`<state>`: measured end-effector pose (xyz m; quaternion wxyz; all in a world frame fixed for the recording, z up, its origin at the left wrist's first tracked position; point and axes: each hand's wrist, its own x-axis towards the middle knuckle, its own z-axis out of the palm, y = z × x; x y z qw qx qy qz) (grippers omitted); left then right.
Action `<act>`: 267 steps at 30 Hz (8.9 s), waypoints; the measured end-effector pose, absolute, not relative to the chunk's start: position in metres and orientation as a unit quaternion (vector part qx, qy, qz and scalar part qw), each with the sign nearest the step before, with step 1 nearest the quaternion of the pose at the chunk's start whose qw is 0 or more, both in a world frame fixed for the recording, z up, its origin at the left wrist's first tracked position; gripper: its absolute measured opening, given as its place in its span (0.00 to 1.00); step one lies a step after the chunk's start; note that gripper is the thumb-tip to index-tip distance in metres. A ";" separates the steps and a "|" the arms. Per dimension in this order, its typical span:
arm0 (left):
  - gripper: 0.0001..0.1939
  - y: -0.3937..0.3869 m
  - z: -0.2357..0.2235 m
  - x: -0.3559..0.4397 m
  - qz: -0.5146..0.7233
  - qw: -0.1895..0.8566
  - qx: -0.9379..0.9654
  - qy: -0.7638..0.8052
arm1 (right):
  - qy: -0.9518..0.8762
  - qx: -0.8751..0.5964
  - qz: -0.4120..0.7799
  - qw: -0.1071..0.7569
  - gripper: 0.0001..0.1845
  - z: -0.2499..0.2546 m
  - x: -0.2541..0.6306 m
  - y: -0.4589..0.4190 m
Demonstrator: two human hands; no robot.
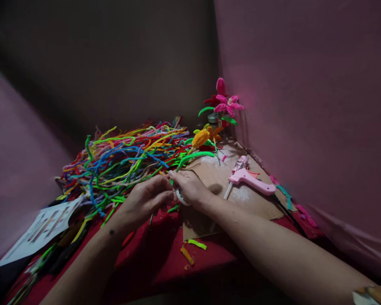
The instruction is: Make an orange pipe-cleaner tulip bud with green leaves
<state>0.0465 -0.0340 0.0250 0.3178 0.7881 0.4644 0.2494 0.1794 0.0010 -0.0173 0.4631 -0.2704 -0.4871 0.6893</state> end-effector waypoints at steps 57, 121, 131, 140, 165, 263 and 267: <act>0.10 -0.033 -0.004 0.045 0.302 -0.052 0.822 0.480 | -0.436 -0.248 0.714 0.488 0.13 -0.017 0.175 0.000; 0.09 -0.027 0.033 0.027 0.224 -0.203 0.848 0.435 | -0.702 -0.258 0.525 0.406 0.14 -0.018 0.180 -0.017; 0.09 -0.020 0.022 0.028 0.285 0.024 0.799 0.530 | -0.664 -0.246 0.561 0.429 0.14 -0.016 0.182 -0.016; 0.09 -0.012 0.018 0.012 0.191 -0.257 0.739 0.592 | -0.640 -0.278 0.573 0.429 0.16 -0.018 0.182 -0.014; 0.13 -0.026 0.004 0.024 0.278 0.635 0.585 0.421 | -0.530 -0.281 0.652 0.464 0.22 -0.013 0.181 -0.003; 0.07 -0.041 -0.006 0.073 0.412 0.279 0.743 0.448 | -0.498 -0.387 0.497 0.595 0.11 -0.014 0.183 0.006; 0.08 -0.045 -0.004 0.073 0.427 0.356 0.696 0.455 | -0.458 -0.368 0.538 0.604 0.10 -0.015 0.183 0.006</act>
